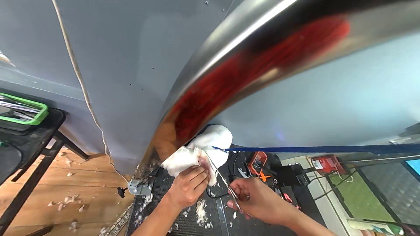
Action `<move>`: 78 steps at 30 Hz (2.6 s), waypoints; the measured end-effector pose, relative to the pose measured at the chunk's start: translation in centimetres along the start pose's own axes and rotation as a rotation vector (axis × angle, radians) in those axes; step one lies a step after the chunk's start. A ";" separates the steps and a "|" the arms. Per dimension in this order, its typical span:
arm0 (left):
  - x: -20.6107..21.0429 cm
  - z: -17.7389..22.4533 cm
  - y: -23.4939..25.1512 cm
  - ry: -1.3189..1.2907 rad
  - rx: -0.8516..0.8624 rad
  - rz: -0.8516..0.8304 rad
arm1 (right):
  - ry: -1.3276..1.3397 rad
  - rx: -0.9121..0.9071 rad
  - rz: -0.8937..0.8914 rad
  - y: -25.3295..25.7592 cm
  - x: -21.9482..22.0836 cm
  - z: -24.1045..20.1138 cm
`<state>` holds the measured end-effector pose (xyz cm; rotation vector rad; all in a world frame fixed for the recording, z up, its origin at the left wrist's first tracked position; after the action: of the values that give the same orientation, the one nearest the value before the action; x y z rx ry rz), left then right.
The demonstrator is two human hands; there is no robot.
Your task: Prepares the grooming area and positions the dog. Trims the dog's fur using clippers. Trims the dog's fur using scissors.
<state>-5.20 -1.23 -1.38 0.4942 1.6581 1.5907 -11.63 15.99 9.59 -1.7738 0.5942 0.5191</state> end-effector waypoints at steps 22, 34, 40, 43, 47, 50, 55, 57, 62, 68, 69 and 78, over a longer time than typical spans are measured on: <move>-0.9 0.2 -1.1 -0.043 0.037 -0.003 | -0.237 0.081 -0.075 1.5 -3.2 -2.2; -1.3 0.1 -1.6 -0.031 0.021 0.004 | -0.366 -0.001 -0.067 2.1 -4.8 -3.5; -1.6 0.0 -1.9 -0.015 0.018 0.001 | -0.505 0.026 -0.078 2.4 -5.3 -4.7; -1.7 0.1 -1.9 0.002 0.016 0.002 | -0.520 0.022 -0.073 2.6 -5.5 -4.9; -1.8 0.1 -1.9 -0.001 0.014 0.000 | -0.550 0.023 -0.083 2.7 -5.8 -4.9; -1.8 0.1 -2.1 -0.003 0.013 0.001 | -0.521 0.016 -0.090 3.0 -6.2 -4.7; -1.8 0.1 -2.3 -0.006 0.015 0.004 | -0.528 0.032 -0.123 3.5 -6.4 -4.8; -1.8 0.2 -2.4 -0.005 0.017 -0.001 | -0.554 0.031 -0.122 3.6 -6.4 -5.0; -1.9 0.1 -2.7 -0.007 0.012 -0.005 | -0.550 0.008 -0.099 4.1 -6.8 -5.2; -2.0 0.0 -2.5 -0.008 0.019 -0.006 | -0.619 0.045 -0.074 4.3 -7.0 -6.0; -2.0 0.0 -2.5 -0.008 0.022 -0.007 | -0.633 0.038 -0.072 4.3 -7.1 -6.1; -2.0 0.0 -2.5 -0.010 0.019 -0.004 | -0.609 -0.031 -0.071 4.9 -7.4 -5.8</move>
<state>-3.40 -3.06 -3.32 0.5070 1.6670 1.5688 -20.20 10.24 12.10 -1.5471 0.0958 0.9707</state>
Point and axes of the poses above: each hand's wrist, its own y-axis towards the middle knuckle, its own x-axis out of the palm, z = x × y, the point moved 6 cm from there along y, towards the middle knuckle, and after that the axes turned 13 degrees about x, right-handed, at the moved point
